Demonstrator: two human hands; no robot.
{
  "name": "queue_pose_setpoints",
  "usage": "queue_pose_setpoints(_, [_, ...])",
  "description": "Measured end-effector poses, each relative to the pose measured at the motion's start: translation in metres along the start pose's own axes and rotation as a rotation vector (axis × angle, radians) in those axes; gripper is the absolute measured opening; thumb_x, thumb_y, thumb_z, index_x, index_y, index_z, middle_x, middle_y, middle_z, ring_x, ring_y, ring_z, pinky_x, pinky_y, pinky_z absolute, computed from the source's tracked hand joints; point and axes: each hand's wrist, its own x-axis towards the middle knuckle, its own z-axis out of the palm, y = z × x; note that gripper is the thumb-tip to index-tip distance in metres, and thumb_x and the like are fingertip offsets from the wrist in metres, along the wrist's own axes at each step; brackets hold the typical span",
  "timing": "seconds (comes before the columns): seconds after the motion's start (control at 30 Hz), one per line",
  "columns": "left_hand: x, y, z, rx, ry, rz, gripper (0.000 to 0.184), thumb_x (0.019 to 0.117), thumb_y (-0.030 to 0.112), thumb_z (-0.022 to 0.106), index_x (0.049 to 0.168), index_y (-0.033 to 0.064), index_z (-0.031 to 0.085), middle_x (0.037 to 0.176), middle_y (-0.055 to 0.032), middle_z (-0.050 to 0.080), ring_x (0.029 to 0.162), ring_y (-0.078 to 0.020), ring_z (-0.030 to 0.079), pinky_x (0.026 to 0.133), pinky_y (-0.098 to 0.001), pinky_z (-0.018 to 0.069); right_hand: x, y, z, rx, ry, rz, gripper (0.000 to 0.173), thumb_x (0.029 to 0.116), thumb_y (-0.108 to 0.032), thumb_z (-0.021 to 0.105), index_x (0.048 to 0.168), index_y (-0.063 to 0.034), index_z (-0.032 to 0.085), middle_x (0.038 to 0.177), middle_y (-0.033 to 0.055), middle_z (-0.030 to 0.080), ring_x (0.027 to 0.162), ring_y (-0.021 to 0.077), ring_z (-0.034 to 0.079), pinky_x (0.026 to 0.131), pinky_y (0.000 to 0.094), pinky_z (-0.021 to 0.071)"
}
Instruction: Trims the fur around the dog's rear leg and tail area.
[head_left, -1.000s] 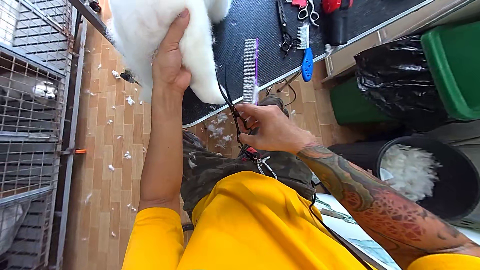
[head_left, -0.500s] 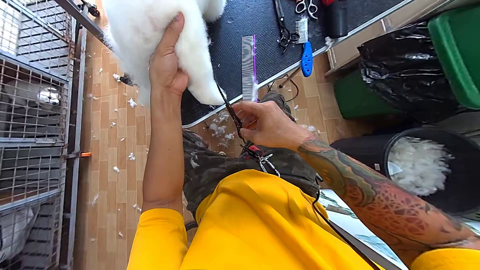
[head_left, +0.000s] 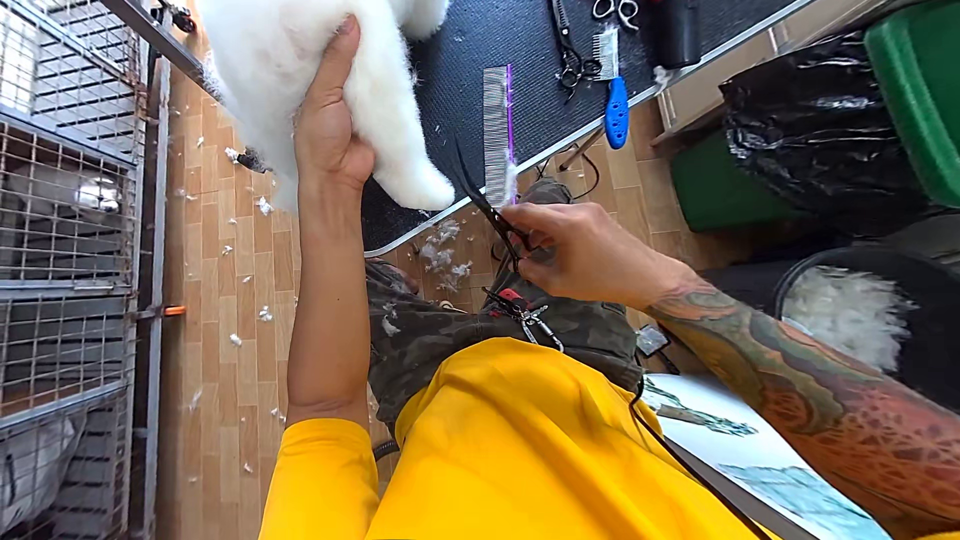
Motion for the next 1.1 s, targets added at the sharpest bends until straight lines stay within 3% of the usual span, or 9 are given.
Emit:
queue_pose_setpoints(0.07, [0.0,0.0,0.0,-0.003,-0.007,-0.002,0.029,0.1042,0.017,0.056,0.129,0.0038,0.051,0.113,-0.0168,0.067,0.106,-0.0272,0.069,0.093,-0.048,0.0588,-0.01,0.002,0.003,-0.18,-0.004,-0.005,0.06,0.0772,-0.03,0.073,0.134,-0.0128,0.065,0.098,0.0051,0.069,0.08,0.0219,0.068,0.063,0.0453,0.0565])
queue_pose_setpoints(0.2, [0.0,-0.001,0.0,0.005,-0.018,0.0,0.028,0.1047,0.016,0.055,0.129,0.004,0.05,0.113,-0.0163,0.067,0.106,-0.0268,0.068,0.093,-0.0474,0.0583,-0.018,-0.005,0.009,-0.329,0.014,-0.004,0.048,0.0828,-0.002,0.067,0.131,-0.0021,0.065,0.096,0.0162,0.068,0.078,0.0339,0.07,0.059,0.0498,0.0562])
queue_pose_setpoints(0.27, [0.001,-0.001,0.0,0.0,-0.03,0.005,0.027,0.105,0.016,0.055,0.129,0.004,0.05,0.113,-0.0164,0.066,0.107,-0.0267,0.068,0.094,-0.0476,0.0577,-0.019,-0.009,0.011,-0.37,0.023,-0.01,0.041,0.0843,-0.001,0.066,0.125,-0.0004,0.065,0.096,0.0179,0.067,0.078,0.036,0.069,0.056,0.0493,0.0549])
queue_pose_setpoints(0.37, [0.001,-0.001,0.0,0.0,-0.024,0.011,0.026,0.1048,0.016,0.055,0.128,0.004,0.051,0.113,-0.016,0.067,0.107,-0.0267,0.068,0.095,-0.0478,0.0575,-0.016,-0.014,0.013,-0.408,0.029,0.001,0.042,0.0841,-0.016,0.07,0.124,-0.0033,0.066,0.099,0.0167,0.066,0.083,0.036,0.068,0.057,0.0483,0.0537])
queue_pose_setpoints(0.5, [-0.001,0.0,0.001,0.003,-0.035,0.018,0.026,0.105,0.017,0.055,0.127,0.0047,0.051,0.114,-0.0152,0.067,0.108,-0.0262,0.067,0.096,-0.0476,0.0571,-0.011,-0.015,0.017,-0.437,0.085,-0.005,0.025,0.0904,0.001,0.061,0.115,0.0012,0.064,0.092,0.0187,0.064,0.075,0.037,0.067,0.053,0.0473,0.0527])
queue_pose_setpoints(0.63, [-0.001,0.0,0.0,-0.001,-0.049,0.022,0.026,0.1053,0.018,0.055,0.128,0.0051,0.051,0.114,-0.0154,0.066,0.109,-0.0261,0.067,0.096,-0.0475,0.057,-0.008,-0.016,0.018,-0.431,0.091,-0.003,0.028,0.086,-0.01,0.065,0.113,-0.0004,0.065,0.094,0.0178,0.065,0.079,0.0365,0.067,0.054,0.0473,0.0521])
queue_pose_setpoints(0.8, [-0.003,0.001,0.0,0.002,-0.052,0.021,0.026,0.1057,0.018,0.054,0.128,0.0054,0.051,0.115,-0.0148,0.066,0.11,-0.0258,0.067,0.097,-0.0473,0.0566,-0.007,-0.014,0.018,-0.383,0.11,-0.015,0.016,0.0903,0.0,0.06,0.106,0.0002,0.062,0.088,0.0168,0.063,0.074,0.0347,0.067,0.053,0.0462,0.0529])
queue_pose_setpoints(0.9, [-0.003,0.002,0.0,0.012,-0.056,0.016,0.027,0.1056,0.019,0.054,0.129,0.0057,0.051,0.116,-0.0146,0.066,0.11,-0.0261,0.067,0.097,-0.0476,0.0566,-0.007,-0.011,0.016,-0.352,0.089,-0.018,0.029,0.0838,-0.011,0.068,0.111,-0.0009,0.066,0.092,0.0162,0.066,0.078,0.0345,0.068,0.057,0.0476,0.0543])
queue_pose_setpoints(1.1, [-0.003,0.002,-0.002,0.015,-0.078,-0.003,0.027,0.1063,0.02,0.053,0.13,0.0064,0.051,0.117,-0.0145,0.066,0.112,-0.0258,0.066,0.098,-0.0477,0.0563,-0.007,-0.008,0.011,-0.285,0.07,-0.025,0.03,0.0821,-0.004,0.069,0.112,0.0007,0.068,0.087,0.0151,0.065,0.072,0.0323,0.068,0.057,0.0478,0.0548])
